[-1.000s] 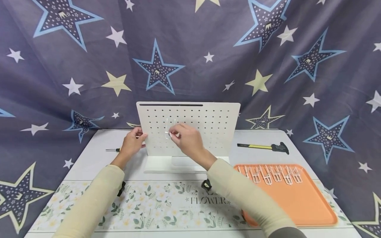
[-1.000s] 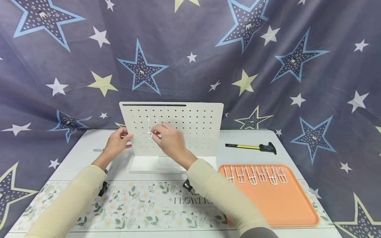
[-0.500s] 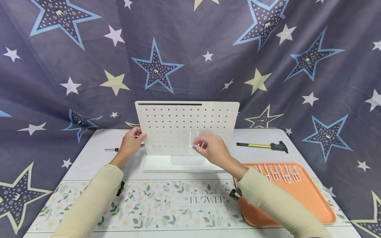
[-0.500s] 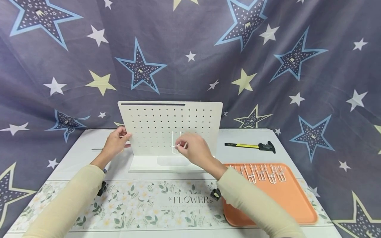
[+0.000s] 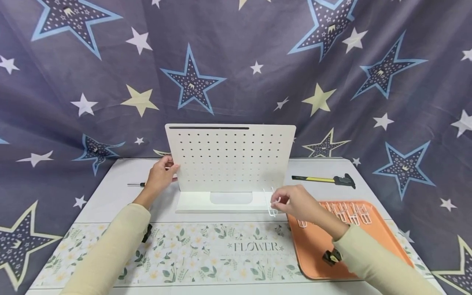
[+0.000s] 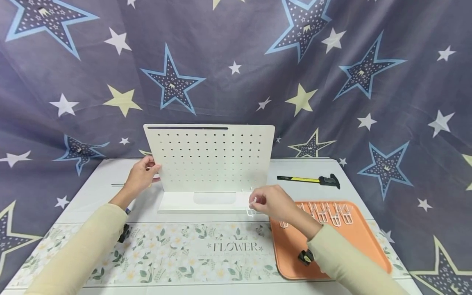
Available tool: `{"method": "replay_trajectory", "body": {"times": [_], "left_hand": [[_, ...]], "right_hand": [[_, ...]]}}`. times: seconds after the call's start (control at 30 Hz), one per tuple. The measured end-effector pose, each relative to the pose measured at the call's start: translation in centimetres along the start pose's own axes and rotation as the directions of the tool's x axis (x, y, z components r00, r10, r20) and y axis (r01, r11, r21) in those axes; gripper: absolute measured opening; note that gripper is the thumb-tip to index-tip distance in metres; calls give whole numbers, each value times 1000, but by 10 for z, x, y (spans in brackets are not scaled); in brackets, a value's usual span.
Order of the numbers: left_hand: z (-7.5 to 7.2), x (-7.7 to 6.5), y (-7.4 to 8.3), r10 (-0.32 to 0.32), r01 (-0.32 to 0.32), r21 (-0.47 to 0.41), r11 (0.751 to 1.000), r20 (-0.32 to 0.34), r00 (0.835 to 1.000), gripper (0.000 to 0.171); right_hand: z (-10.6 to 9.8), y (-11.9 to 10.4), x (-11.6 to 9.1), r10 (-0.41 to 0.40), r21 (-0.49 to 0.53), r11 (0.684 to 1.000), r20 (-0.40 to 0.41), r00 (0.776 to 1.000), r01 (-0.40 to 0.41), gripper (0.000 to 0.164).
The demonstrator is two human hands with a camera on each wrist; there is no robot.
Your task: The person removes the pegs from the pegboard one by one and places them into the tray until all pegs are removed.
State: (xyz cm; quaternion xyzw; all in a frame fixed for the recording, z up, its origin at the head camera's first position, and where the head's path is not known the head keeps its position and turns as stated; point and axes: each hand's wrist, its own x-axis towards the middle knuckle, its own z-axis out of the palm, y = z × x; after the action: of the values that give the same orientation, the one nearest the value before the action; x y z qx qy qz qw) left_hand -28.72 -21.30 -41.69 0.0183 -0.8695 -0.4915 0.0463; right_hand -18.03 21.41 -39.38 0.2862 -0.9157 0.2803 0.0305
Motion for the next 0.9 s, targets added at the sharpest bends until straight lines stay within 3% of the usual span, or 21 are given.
{"method": "replay_trajectory", "body": {"times": [0.17, 0.4, 0.7, 0.9], "left_hand": [[-1, 0, -1, 14, -14, -6, 1000, -8, 1000, 25], [-1, -1, 0, 22, -22, -2, 1000, -4, 1000, 25], [-1, 0, -1, 10, -10, -1, 1000, 8, 1000, 27], [-1, 0, 1, 11, -11, 5, 1000, 13, 1000, 27]], "right_hand": [[-6, 11, -24, 16, 11, 1000, 51, 999, -16, 14], [-9, 31, -56, -48, 26, 999, 34, 998, 47, 23], [-6, 48, -88, 65, 37, 997, 109, 992, -70, 20], [1, 57, -102, 64, 70, 995, 153, 986, -76, 18]]}}
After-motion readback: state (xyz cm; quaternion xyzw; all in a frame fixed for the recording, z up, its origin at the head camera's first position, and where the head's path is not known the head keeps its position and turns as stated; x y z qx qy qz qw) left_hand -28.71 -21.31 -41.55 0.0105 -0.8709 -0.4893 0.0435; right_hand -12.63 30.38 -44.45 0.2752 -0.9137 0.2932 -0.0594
